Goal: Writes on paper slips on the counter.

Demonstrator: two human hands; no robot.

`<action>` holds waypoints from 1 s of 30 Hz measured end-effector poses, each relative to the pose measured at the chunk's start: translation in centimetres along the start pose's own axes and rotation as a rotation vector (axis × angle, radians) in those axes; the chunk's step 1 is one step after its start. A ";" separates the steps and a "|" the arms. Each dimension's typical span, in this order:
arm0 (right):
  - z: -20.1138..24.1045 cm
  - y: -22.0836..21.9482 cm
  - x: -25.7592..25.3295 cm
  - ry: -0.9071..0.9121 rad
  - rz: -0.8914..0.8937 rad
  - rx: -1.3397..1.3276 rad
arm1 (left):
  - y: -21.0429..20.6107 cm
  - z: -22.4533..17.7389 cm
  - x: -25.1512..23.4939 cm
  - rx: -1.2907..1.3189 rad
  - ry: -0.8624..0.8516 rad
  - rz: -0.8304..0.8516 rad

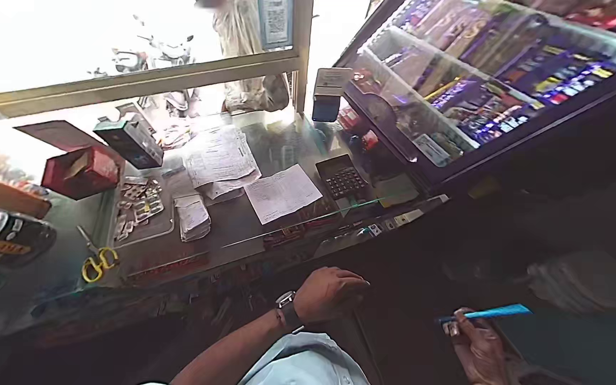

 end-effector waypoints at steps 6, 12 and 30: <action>10.2 -16.9 -11.4 0.342 0.460 0.133 | 10.5 4.4 0.6 -0.638 0.307 -0.573; 8.9 -31.4 -16.1 0.711 0.433 0.674 | 13.7 11.6 -2.5 -0.664 0.720 -0.520; 6.4 -42.3 -33.5 0.832 0.759 1.176 | 10.0 13.6 -6.2 -0.828 0.959 -0.943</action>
Point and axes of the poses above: each hand's wrist, its own x-axis away from the middle knuckle, its own y-axis out of the back of the hand, z = x × y, the point moved 6 cm from there along -x, towards the middle knuckle, and after that the axes turned 3 degrees about x, right-handed, at the moved point
